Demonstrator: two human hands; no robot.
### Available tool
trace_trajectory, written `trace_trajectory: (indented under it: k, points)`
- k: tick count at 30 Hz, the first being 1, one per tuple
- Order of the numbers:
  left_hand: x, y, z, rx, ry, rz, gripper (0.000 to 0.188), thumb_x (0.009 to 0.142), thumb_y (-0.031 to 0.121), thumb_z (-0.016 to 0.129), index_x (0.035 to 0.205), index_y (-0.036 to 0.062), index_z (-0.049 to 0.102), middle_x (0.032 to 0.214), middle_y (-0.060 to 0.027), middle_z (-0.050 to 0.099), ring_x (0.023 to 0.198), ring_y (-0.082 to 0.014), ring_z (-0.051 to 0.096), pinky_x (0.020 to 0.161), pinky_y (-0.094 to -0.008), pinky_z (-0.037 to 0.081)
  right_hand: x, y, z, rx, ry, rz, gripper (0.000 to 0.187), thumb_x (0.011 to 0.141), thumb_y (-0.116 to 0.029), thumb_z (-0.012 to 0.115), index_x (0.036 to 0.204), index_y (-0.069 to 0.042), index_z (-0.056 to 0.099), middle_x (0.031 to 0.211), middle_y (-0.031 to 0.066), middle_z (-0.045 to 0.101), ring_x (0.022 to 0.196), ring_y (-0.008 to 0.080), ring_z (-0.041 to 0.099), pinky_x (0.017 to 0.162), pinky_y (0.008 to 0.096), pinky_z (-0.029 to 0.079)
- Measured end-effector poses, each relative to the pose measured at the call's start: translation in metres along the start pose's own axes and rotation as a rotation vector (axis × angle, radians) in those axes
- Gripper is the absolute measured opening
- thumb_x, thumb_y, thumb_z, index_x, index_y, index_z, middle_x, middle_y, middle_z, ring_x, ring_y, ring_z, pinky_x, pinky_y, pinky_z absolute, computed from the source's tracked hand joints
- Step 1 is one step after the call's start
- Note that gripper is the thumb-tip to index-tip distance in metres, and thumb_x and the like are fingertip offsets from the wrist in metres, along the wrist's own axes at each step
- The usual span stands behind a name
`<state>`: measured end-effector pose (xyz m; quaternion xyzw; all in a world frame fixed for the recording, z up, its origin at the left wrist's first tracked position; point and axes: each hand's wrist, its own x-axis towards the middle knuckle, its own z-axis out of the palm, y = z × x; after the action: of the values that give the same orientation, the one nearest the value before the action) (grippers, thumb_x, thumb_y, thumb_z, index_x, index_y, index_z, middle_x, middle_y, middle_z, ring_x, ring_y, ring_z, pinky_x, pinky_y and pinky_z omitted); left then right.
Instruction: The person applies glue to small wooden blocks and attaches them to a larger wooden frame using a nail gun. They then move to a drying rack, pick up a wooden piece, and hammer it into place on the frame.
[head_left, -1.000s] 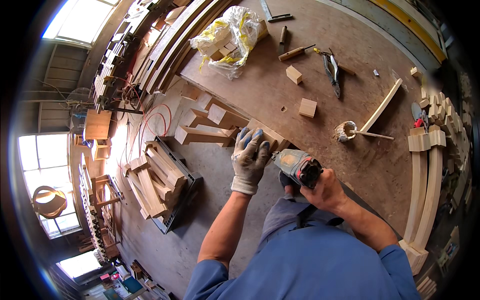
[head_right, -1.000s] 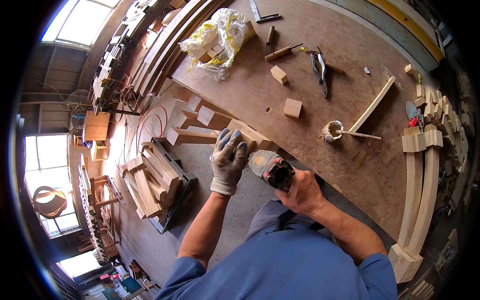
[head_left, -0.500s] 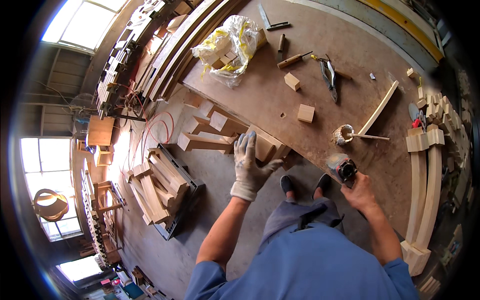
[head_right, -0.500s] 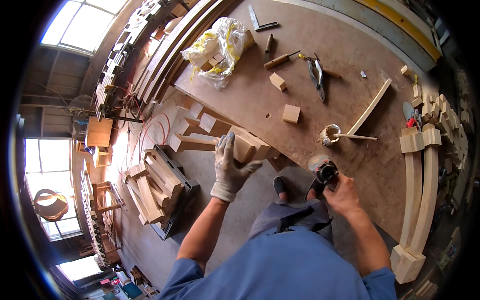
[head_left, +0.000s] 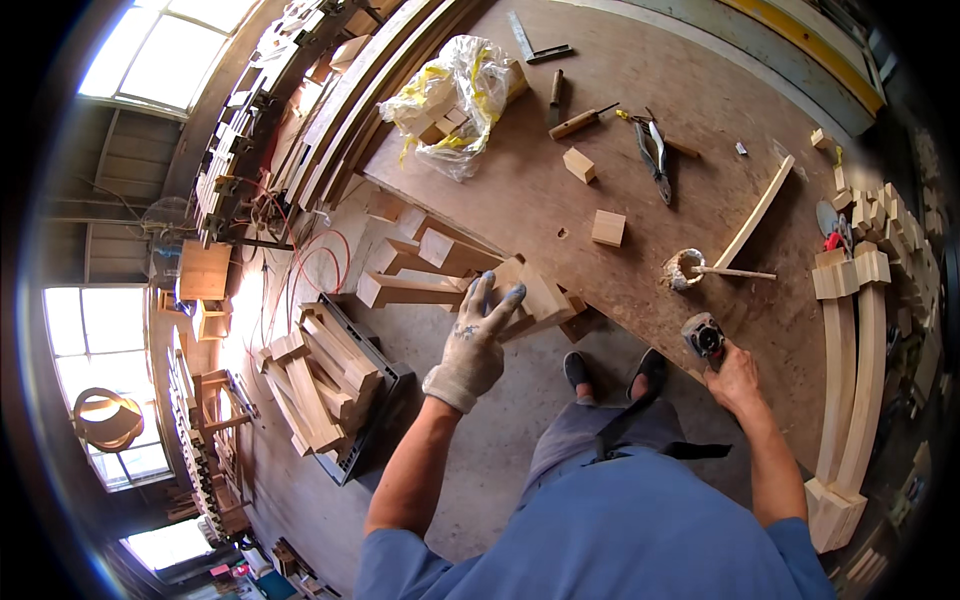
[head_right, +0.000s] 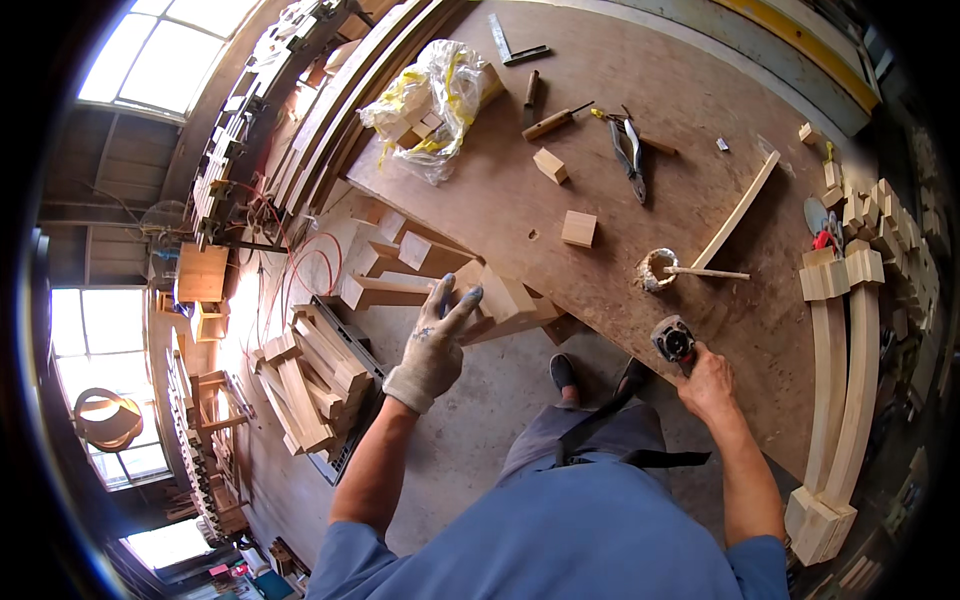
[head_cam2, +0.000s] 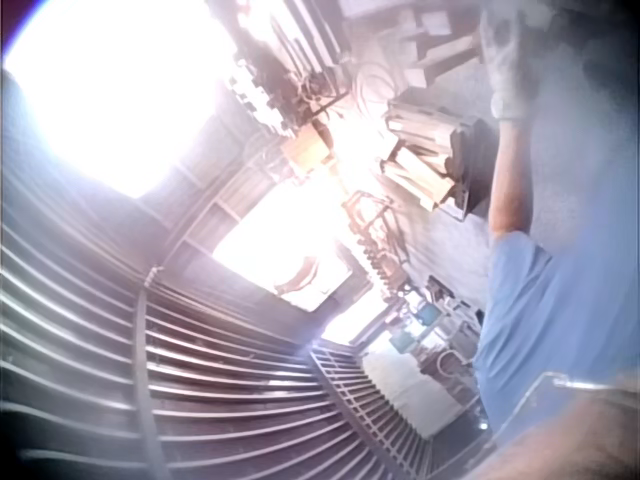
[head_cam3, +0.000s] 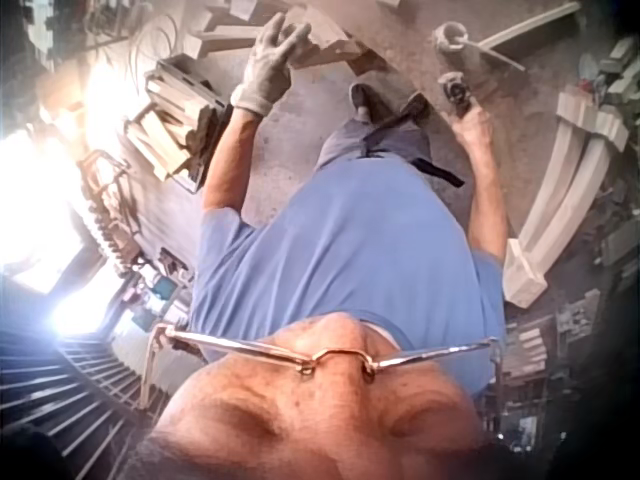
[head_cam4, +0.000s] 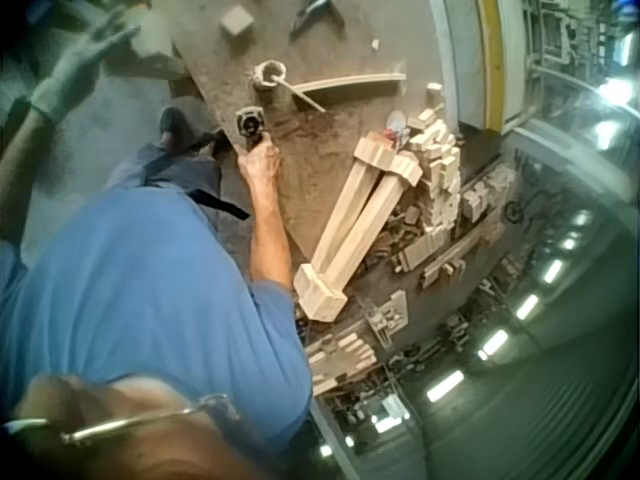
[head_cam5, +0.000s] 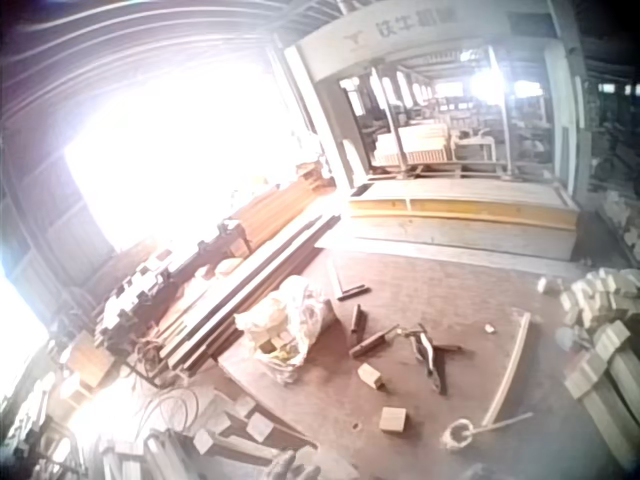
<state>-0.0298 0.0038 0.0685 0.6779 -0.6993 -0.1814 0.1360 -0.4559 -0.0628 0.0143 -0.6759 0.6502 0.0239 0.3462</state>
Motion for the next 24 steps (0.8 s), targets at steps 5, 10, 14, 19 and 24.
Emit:
trace_trajectory:
  k: [5, 10, 14, 19, 24]
  points:
    - [-0.004, 0.034, 0.003, -0.274, 0.131, -0.075, 0.112, 0.068, 0.010, 0.090, 0.162, 0.0036, 0.030, 0.163, -0.0325, 0.029, 0.152, -0.0477, 0.031, 0.122, -0.0514, 0.036, 0.006, 0.006, 0.009, 0.034, 0.041, 0.012, 0.037, 0.076, -0.016, 0.072, 0.109, 0.001, 0.069, 0.099, 0.0312, 0.072, 0.102, 0.0507, 0.067, 0.092, 0.0546, 0.054]
    - [0.000, 0.029, 0.030, -0.161, 0.277, -0.079, 0.107, 0.064, 0.022, 0.098, 0.154, 0.0017, 0.043, 0.160, -0.0300, 0.037, 0.149, -0.0474, 0.038, 0.121, -0.0515, 0.038, 0.008, 0.004, 0.009, 0.019, 0.052, 0.002, 0.035, 0.076, -0.016, 0.072, 0.106, 0.002, 0.069, 0.097, 0.0312, 0.072, 0.100, 0.0510, 0.068, 0.090, 0.0544, 0.055]
    - [0.008, 0.023, 0.025, -0.211, 0.265, -0.050, 0.092, 0.070, 0.024, 0.095, 0.149, 0.0035, 0.053, 0.158, -0.0287, 0.043, 0.146, -0.0469, 0.044, 0.121, -0.0496, 0.038, 0.006, 0.003, 0.011, 0.022, 0.073, -0.012, 0.034, 0.076, -0.017, 0.072, 0.104, 0.002, 0.070, 0.095, 0.0310, 0.072, 0.098, 0.0502, 0.069, 0.086, 0.0533, 0.055]
    - [0.013, 0.002, 0.036, -0.497, 0.355, -0.187, 0.064, 0.093, 0.021, 0.076, 0.149, 0.0014, 0.053, 0.155, -0.0288, 0.046, 0.146, -0.0434, 0.045, 0.117, -0.0473, 0.042, -0.010, -0.028, -0.005, 0.282, -0.017, -0.064, 0.031, 0.077, -0.021, 0.076, 0.098, 0.002, 0.071, 0.086, 0.0257, 0.074, 0.087, 0.0435, 0.073, 0.080, 0.0473, 0.058]
    - [0.016, 0.006, 0.040, -0.397, 0.475, -0.298, 0.056, 0.097, 0.018, 0.071, 0.147, -0.0009, 0.056, 0.144, -0.0244, 0.061, 0.134, -0.0334, 0.060, 0.113, -0.0405, 0.046, -0.014, -0.062, -0.001, 0.205, 0.199, -0.635, 0.021, 0.080, -0.019, 0.078, 0.087, -0.002, 0.069, 0.065, 0.0161, 0.071, 0.061, 0.0328, 0.073, 0.061, 0.0411, 0.057]
